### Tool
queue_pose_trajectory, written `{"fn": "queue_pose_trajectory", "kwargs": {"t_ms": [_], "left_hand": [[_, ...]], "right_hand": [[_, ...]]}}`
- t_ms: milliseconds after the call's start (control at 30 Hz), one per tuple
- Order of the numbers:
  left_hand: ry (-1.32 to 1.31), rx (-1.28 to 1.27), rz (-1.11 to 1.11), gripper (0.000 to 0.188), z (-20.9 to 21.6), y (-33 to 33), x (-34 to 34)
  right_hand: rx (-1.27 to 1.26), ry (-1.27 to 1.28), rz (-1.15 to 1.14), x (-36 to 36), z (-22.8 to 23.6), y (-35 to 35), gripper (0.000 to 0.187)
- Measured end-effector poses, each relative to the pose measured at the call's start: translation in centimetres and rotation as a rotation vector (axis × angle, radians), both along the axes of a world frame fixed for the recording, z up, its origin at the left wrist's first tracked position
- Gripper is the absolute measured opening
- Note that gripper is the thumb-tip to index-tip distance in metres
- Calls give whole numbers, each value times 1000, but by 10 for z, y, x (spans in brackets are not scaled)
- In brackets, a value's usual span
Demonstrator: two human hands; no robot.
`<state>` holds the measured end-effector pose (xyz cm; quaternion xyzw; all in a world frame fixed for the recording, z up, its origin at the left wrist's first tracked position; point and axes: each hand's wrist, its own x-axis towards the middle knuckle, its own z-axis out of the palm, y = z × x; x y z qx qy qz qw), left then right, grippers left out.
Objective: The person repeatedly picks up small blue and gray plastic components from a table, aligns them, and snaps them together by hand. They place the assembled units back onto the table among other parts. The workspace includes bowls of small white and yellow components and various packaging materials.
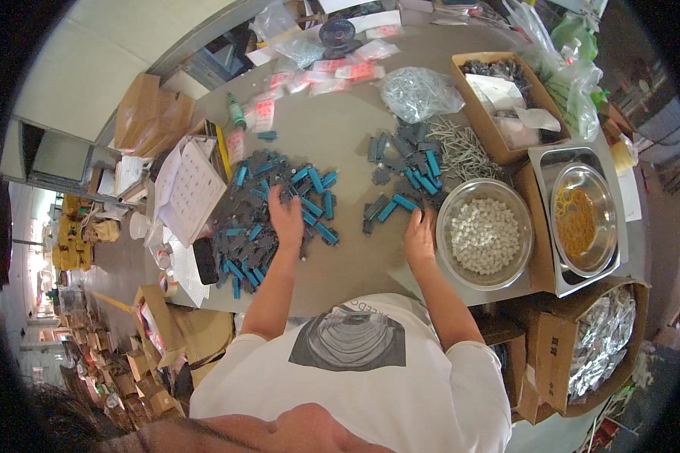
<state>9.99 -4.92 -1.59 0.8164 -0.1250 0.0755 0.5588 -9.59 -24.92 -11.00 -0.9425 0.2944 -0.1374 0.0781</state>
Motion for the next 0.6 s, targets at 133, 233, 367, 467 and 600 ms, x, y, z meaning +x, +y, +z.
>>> {"fn": "queue_pose_trajectory", "kwargs": {"t_ms": [133, 233, 367, 467, 600], "left_hand": [[-334, 369, -410, 39, -34, -45, -26], [-196, 470, -550, 37, -62, -76, -47], [-55, 519, -586, 36, -80, -83, -48], [-147, 391, -542, 35, -77, -69, -40], [504, 122, -576, 22, -50, -37, -44]], "right_hand": [[210, 218, -28, 1, 26, 6, 49], [178, 288, -13, -5, 38, 14, 53], [221, 352, 0, -20, 41, 20, 62], [281, 340, -14, -29, 47, 23, 59], [401, 358, -53, -33, 65, 21, 51]]}}
